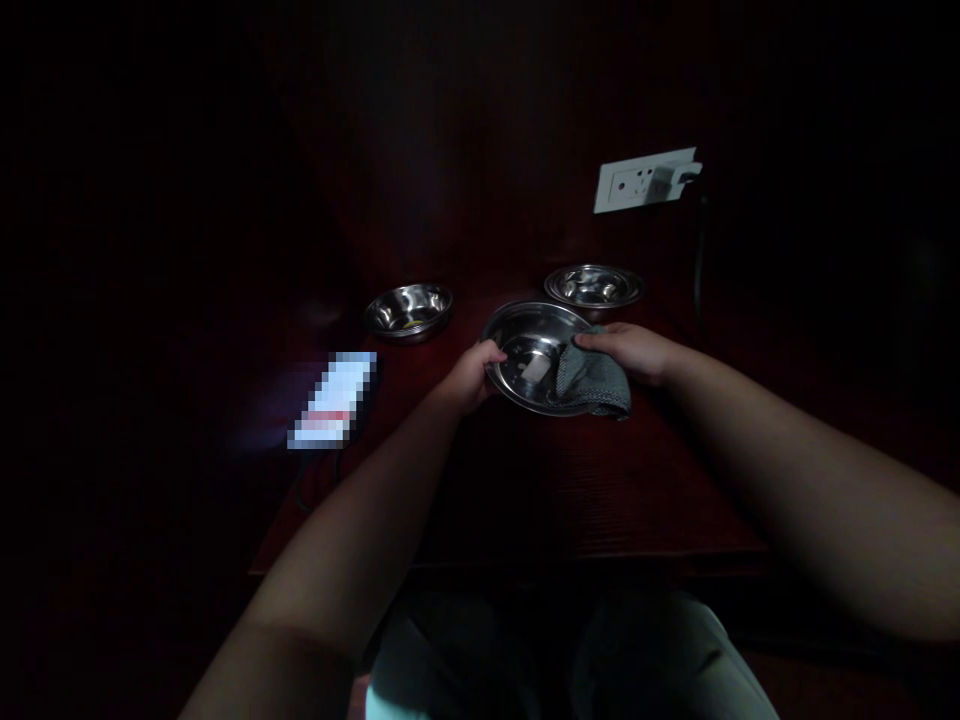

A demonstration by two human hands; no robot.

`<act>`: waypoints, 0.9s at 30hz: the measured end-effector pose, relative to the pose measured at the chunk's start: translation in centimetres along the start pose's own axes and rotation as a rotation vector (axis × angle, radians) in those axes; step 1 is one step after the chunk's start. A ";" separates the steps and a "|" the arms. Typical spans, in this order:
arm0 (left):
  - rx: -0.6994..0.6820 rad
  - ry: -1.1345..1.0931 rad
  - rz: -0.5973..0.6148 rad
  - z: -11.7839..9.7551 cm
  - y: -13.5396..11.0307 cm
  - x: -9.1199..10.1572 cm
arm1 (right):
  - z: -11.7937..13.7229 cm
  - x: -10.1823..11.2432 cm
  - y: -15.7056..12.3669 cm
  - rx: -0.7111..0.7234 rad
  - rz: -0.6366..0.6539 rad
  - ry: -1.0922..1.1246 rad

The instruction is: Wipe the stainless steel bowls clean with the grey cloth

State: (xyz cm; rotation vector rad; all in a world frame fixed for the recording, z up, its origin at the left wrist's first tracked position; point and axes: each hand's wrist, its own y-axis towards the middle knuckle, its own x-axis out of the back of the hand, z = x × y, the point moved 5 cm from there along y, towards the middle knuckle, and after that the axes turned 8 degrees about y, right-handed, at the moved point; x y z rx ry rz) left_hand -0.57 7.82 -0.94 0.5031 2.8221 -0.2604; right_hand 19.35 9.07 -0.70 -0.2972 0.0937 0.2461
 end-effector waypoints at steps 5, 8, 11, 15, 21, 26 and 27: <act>0.037 0.037 0.023 0.2 0.0 0.2 | 0.1 -0.1 -0.3 -0.018 0.026 0.002; 0.055 0.055 0.041 0.3 0.0 0.3 | 0.2 -0.3 -0.6 -0.019 0.038 0.001; 0.055 0.042 0.067 0.2 0.0 0.2 | 0.3 -0.4 -0.8 -0.018 0.037 -0.006; 0.053 0.033 0.037 0.2 0.0 0.1 | 0.4 -0.5 -0.8 -0.010 0.026 -0.009; -0.019 -0.036 0.040 -0.1 -0.1 -0.9 | 0.5 -0.5 -0.5 0.030 -0.001 0.027; -0.078 -0.118 0.029 -0.6 -0.2 -1.6 | 0.5 -0.3 -0.4 0.079 -0.033 0.018; -0.087 -0.131 0.018 -0.7 -0.2 -1.7 | 0.6 -0.3 -0.4 0.093 -0.045 0.009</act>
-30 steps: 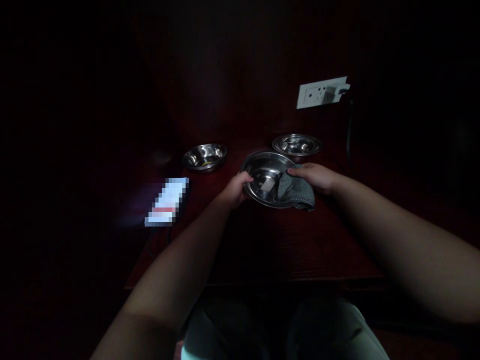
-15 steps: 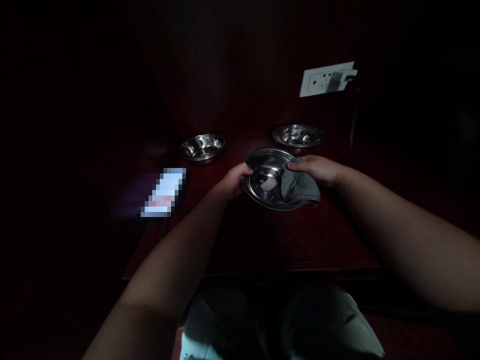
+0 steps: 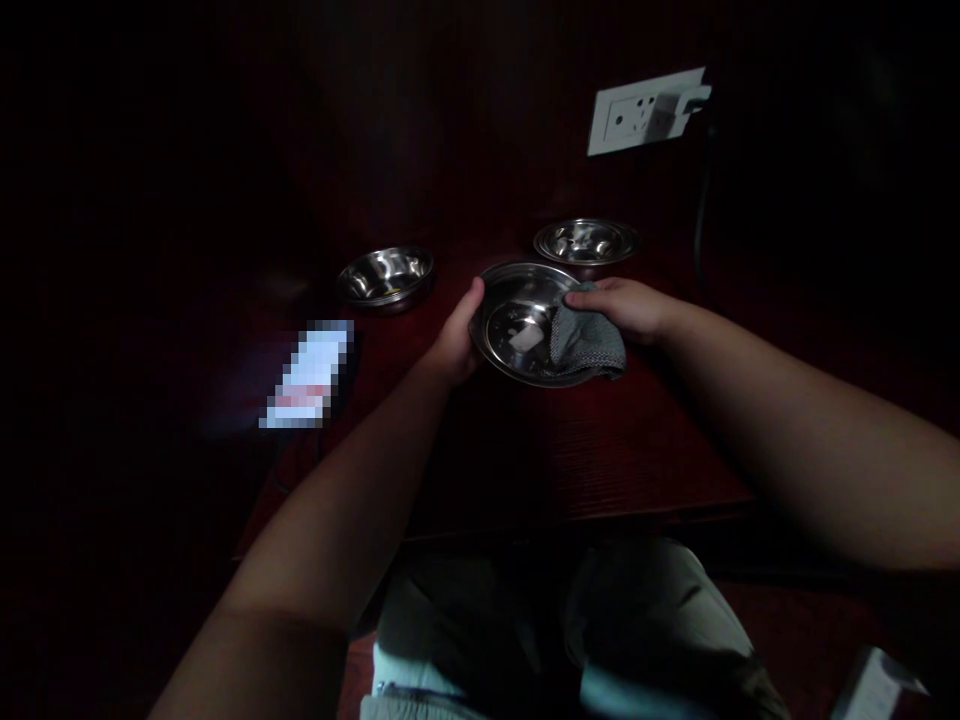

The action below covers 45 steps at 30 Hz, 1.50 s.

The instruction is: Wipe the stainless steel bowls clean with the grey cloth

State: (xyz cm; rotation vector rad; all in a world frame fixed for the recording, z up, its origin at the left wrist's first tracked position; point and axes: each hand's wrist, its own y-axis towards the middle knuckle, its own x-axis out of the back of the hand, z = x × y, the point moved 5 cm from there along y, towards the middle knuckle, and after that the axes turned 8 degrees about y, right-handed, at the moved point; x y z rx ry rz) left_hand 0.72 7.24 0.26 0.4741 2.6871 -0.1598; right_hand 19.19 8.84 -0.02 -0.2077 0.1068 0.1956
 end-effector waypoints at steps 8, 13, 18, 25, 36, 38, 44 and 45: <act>-0.082 -0.048 -0.074 0.0 0.8 0.2 | 0.2 0.4 0.7 0.128 -0.084 -0.043; -0.171 -0.031 -0.076 0.6 2.3 1.4 | 0.1 0.7 0.9 0.171 -0.075 -0.075; -0.156 -0.009 -0.090 1.1 3.2 2.3 | 0.1 1.1 1.0 0.179 -0.099 -0.166; -0.062 -0.100 -0.150 1.4 3.5 2.9 | 0.6 0.4 -0.1 0.193 -0.087 -0.149; 0.042 -0.008 0.040 0.1 1.3 1.2 | 0.8 0.0 -0.6 0.215 -0.011 -0.091; 0.027 -0.011 0.066 -0.2 0.8 0.6 | 0.7 0.1 -0.4 0.225 -0.013 -0.087; -0.075 -0.040 -0.031 -0.1 1.4 1.3 | 0.6 0.4 0.4 0.266 -0.053 -0.044; -0.110 -0.041 -0.061 -0.1 1.6 1.6 | 0.6 0.4 0.5 0.273 -0.064 -0.045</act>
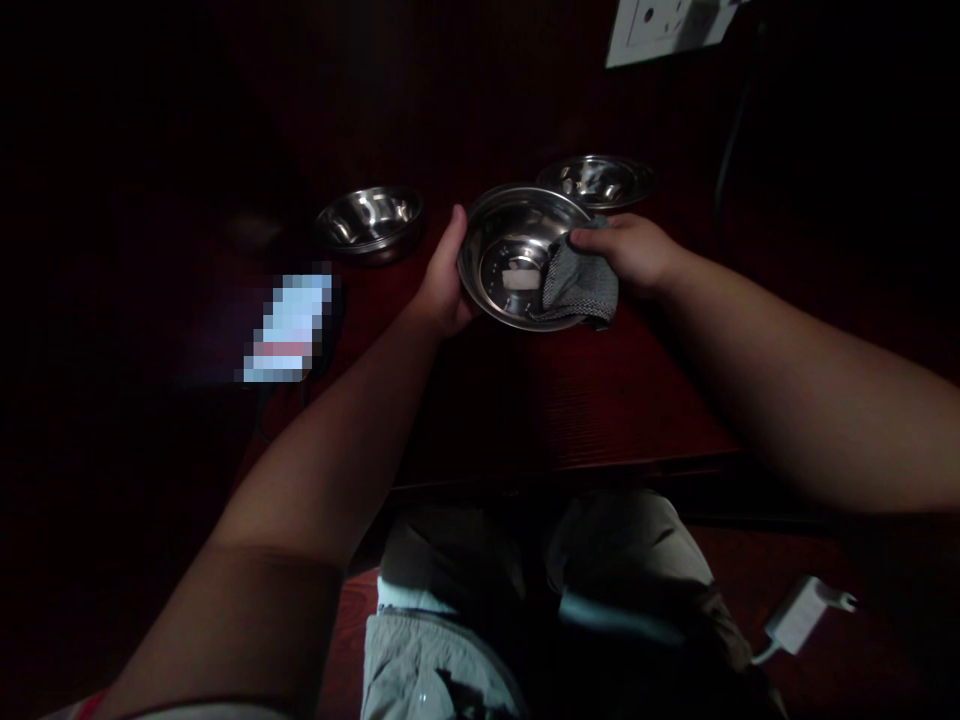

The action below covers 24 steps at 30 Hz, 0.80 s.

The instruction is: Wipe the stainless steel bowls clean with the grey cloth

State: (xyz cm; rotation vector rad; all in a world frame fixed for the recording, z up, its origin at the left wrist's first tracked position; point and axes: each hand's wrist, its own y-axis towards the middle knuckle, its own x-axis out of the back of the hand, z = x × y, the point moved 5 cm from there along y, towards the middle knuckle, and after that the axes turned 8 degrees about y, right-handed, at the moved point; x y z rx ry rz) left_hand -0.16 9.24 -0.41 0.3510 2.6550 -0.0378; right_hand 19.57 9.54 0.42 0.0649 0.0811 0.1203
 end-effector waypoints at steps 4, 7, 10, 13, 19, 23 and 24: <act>-0.103 0.030 -0.020 -0.3 0.2 0.3 | -0.4 0.1 0.3 -0.013 -0.018 0.007; -0.083 0.025 0.019 -0.5 -0.1 -0.3 | -0.4 0.1 0.4 -0.006 -0.057 0.025; -0.031 0.050 0.096 -0.5 -0.4 -1.0 | -0.3 0.2 0.4 0.005 -0.093 0.016; 0.022 0.072 0.157 -0.2 -0.6 -1.5 | -0.4 0.2 0.6 0.000 -0.076 0.009; 0.047 0.080 0.143 -0.1 -0.9 -1.4 | -0.9 0.5 0.9 -0.036 -0.058 0.014; 0.078 0.069 0.163 0.2 -0.8 -1.3 | -1.0 0.4 0.9 -0.067 -0.039 0.031; 0.088 0.067 0.170 0.3 -0.7 -1.2 | -1.0 0.4 0.9 -0.074 -0.036 0.032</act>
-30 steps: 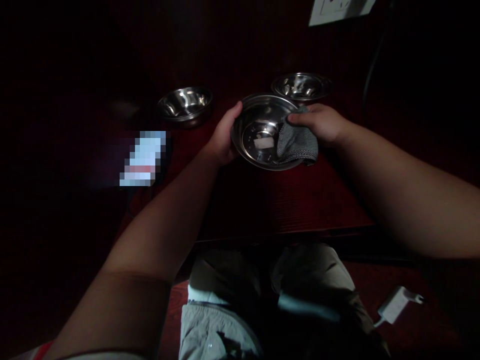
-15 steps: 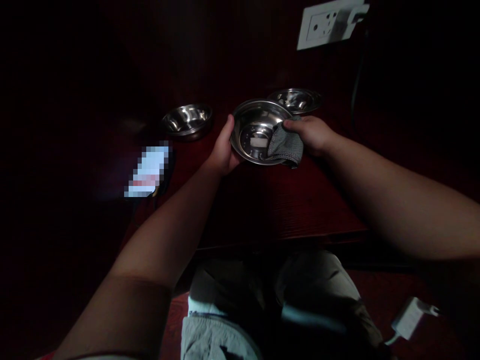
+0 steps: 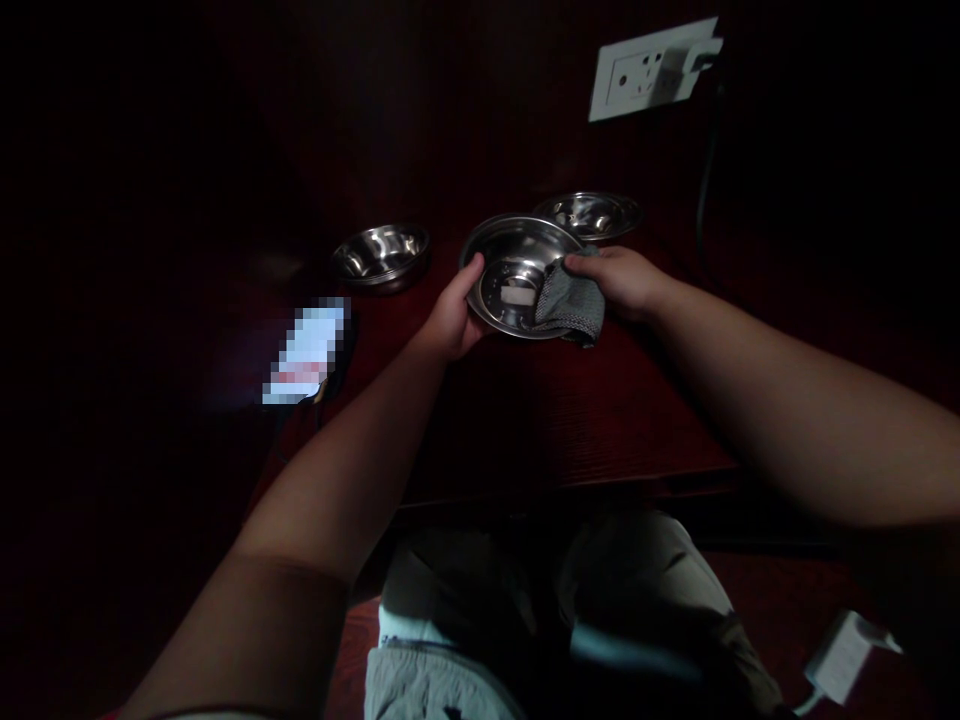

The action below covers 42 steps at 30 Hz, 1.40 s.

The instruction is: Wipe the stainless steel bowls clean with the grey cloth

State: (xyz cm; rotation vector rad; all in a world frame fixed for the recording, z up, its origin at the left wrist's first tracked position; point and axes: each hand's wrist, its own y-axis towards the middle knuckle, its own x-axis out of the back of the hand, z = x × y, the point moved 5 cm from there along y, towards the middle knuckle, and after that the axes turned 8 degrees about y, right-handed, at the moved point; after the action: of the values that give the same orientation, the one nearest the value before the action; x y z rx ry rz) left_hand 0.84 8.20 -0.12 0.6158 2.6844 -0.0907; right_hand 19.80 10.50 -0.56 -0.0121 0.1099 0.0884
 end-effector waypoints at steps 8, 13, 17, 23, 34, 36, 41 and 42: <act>0.020 0.022 0.006 0.4 0.1 0.4 | 0.1 -0.1 -0.3 -0.038 0.003 -0.027; 0.014 0.010 -0.009 0.4 0.2 0.5 | 0.2 -0.2 -0.3 -0.058 0.009 -0.034; 0.011 -0.001 -0.027 0.4 0.2 0.4 | 0.3 -0.3 -0.4 -0.065 0.011 -0.056; 0.009 -0.005 -0.038 0.4 0.2 0.5 | 0.3 -0.4 -0.4 -0.076 0.016 -0.078; -0.015 0.022 -0.033 0.3 0.2 0.3 | 0.2 -0.4 -0.4 -0.073 0.027 -0.072; -0.018 0.020 -0.028 0.3 0.2 0.2 | 0.2 -0.4 -0.4 -0.070 0.022 -0.082; -0.021 0.015 -0.042 0.4 0.3 0.3 | 0.2 -0.2 -0.4 -0.065 0.017 -0.108; -0.021 0.014 -0.045 0.4 0.3 0.3 | 0.2 -0.2 -0.4 -0.063 0.015 -0.110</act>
State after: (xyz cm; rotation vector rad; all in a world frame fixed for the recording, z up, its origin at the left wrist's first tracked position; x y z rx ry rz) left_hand 0.90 8.50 -0.61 0.5514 2.7096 -0.0705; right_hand 19.66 10.07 -0.32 -0.0695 -0.0027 0.1069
